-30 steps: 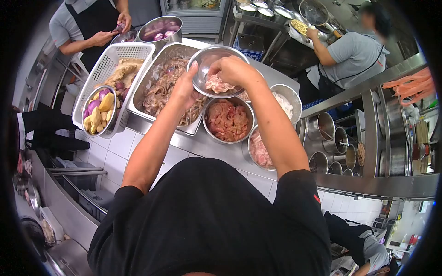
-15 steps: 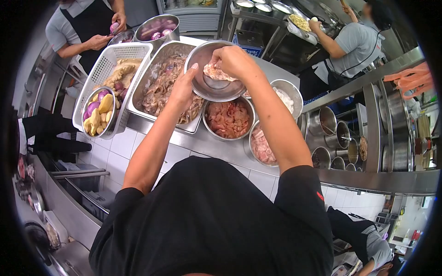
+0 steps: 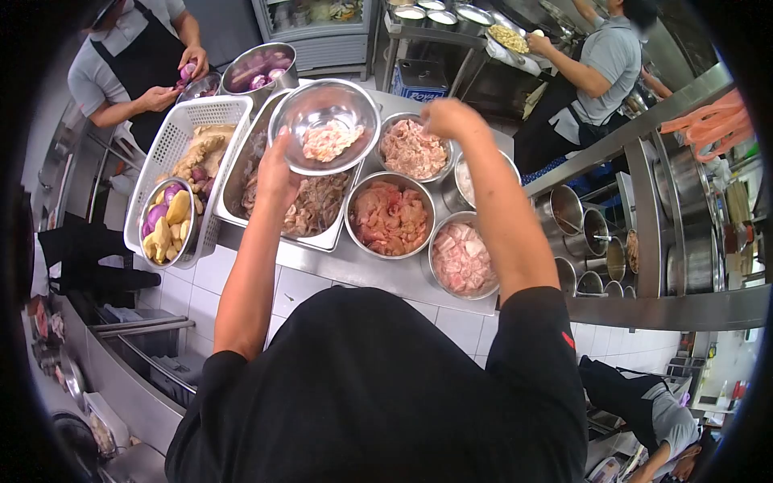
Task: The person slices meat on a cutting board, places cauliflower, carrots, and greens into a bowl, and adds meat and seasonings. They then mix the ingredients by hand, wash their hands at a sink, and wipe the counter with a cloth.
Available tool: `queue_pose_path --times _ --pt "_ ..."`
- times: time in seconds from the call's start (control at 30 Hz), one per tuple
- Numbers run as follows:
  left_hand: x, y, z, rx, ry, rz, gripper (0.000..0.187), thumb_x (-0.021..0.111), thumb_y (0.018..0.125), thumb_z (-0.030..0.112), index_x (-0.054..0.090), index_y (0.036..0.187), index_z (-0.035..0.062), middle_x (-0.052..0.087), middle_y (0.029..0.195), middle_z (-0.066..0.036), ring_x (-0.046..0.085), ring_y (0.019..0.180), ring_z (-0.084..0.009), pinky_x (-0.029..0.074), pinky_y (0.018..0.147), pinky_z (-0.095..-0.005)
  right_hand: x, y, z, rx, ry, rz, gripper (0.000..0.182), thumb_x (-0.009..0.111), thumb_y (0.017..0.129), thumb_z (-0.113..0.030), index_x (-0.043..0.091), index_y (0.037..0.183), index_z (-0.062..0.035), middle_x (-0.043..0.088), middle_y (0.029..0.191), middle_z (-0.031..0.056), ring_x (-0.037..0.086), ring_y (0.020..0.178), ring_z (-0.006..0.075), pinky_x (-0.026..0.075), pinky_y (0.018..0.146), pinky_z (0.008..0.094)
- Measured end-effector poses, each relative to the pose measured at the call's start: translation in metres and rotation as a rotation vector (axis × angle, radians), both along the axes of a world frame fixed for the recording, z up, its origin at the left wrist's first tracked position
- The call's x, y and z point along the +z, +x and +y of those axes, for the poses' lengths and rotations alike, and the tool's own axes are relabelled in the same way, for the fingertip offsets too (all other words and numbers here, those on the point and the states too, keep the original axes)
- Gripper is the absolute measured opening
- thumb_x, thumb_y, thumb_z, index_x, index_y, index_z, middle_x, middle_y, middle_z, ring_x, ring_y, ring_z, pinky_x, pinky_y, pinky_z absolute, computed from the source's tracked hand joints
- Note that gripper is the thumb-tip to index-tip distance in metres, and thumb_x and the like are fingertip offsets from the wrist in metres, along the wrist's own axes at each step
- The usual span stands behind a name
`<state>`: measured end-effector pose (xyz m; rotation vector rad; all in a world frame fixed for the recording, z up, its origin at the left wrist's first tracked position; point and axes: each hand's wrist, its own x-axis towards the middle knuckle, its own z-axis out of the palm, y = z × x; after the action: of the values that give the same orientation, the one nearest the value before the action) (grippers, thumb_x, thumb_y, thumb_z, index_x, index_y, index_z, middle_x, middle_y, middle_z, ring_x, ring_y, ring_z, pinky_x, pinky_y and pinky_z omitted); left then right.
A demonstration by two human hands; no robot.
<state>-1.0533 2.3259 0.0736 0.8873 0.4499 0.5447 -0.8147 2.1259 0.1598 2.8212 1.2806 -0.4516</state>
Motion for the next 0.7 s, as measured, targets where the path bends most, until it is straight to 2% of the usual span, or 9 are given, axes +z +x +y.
queue_pose_path --times 0.03,0.07,0.1,0.13,0.17,0.3,0.57,0.6,0.7 --pt "-0.001 -0.004 -0.002 0.003 0.004 0.012 0.048 0.048 0.103 0.035 0.041 0.137 0.0028 0.059 0.124 -0.014 0.065 0.1 -0.0201 0.058 0.076 -0.0335 -0.029 0.008 -0.001 -0.026 -0.032 0.032 0.048 0.075 0.079 -0.036 0.068 0.119 -0.0105 0.069 0.11 0.0192 0.067 0.101 0.0335 0.053 0.088 0.0405" --pt "-0.001 -0.007 -0.003 0.01 0.01 0.024 0.048 0.048 0.103 0.034 0.042 0.137 0.0025 0.059 0.124 -0.014 0.064 0.102 -0.0202 0.057 0.077 -0.0336 -0.065 0.018 0.0 0.009 -0.003 -0.04 0.056 0.073 0.08 -0.042 0.064 0.126 -0.0119 0.068 0.113 0.02 0.065 0.105 0.0357 0.051 0.092 0.042" --pt "-0.001 -0.01 -0.003 0.02 0.018 0.034 0.047 0.049 0.103 0.034 0.042 0.138 0.0021 0.058 0.125 -0.014 0.063 0.104 -0.0203 0.057 0.079 -0.0337 -0.077 0.011 0.002 -0.029 0.042 -0.031 0.056 0.069 0.083 -0.039 0.06 0.13 -0.0113 0.067 0.115 0.0201 0.064 0.107 0.0371 0.05 0.094 0.044" --pt "-0.003 -0.011 -0.005 0.017 -0.006 0.015 0.046 0.049 0.103 0.032 0.042 0.138 0.0026 0.058 0.125 -0.013 0.063 0.106 -0.0212 0.056 0.084 -0.0344 -0.093 0.006 0.006 -0.085 0.061 -0.104 0.047 0.069 0.082 -0.033 0.063 0.123 -0.0114 0.067 0.115 0.0204 0.064 0.108 0.0352 0.051 0.093 0.0448" --pt "-0.001 -0.014 -0.007 0.04 -0.012 0.02 0.046 0.049 0.103 0.032 0.043 0.138 0.0027 0.059 0.125 -0.013 0.063 0.107 -0.0211 0.056 0.084 -0.0343 -0.109 0.01 0.01 -0.068 0.12 -0.169 0.045 0.068 0.082 -0.029 0.063 0.123 -0.0107 0.068 0.112 0.0208 0.065 0.106 0.0357 0.052 0.091 0.0459" --pt "0.0 -0.015 -0.009 0.062 -0.051 0.016 0.046 0.05 0.103 0.032 0.044 0.138 0.0031 0.059 0.124 -0.012 0.063 0.107 -0.0199 0.056 0.083 -0.0334 -0.101 0.008 0.016 -0.134 0.194 -0.13 0.045 0.069 0.078 -0.027 0.066 0.118 -0.0058 0.069 0.108 0.0222 0.066 0.103 0.0361 0.052 0.091 0.045" --pt "-0.002 -0.019 -0.005 0.059 -0.041 0.073 0.045 0.051 0.102 0.033 0.044 0.138 0.0051 0.061 0.12 -0.01 0.064 0.103 -0.0176 0.059 0.077 -0.0319 -0.077 0.035 -0.007 -0.15 0.421 0.179 0.053 0.068 0.072 -0.033 0.069 0.115 -0.0025 0.069 0.105 0.0247 0.068 0.101 0.0359 0.052 0.089 0.0391" --pt "0.001 -0.018 -0.006 0.04 -0.035 0.032 0.046 0.051 0.102 0.034 0.044 0.138 0.0056 0.06 0.121 -0.01 0.064 0.102 -0.0171 0.058 0.076 -0.0314 -0.074 0.035 -0.007 -0.127 0.439 0.173 0.05 0.066 0.074 -0.035 0.069 0.112 -0.0019 0.071 0.098 0.0217 0.069 0.093 0.0321 0.053 0.086 0.0384" --pt "0.0 -0.015 -0.005 0.011 -0.001 0.03 0.045 0.051 0.102 0.034 0.044 0.137 0.0058 0.059 0.123 -0.01 0.064 0.103 -0.0176 0.058 0.077 -0.0313 -0.062 0.033 -0.007 -0.187 0.433 0.447 0.045 0.064 0.077 -0.035 0.069 0.107 -0.0019 0.071 0.092 0.0165 0.067 0.083 0.0264 0.053 0.079 0.0378"
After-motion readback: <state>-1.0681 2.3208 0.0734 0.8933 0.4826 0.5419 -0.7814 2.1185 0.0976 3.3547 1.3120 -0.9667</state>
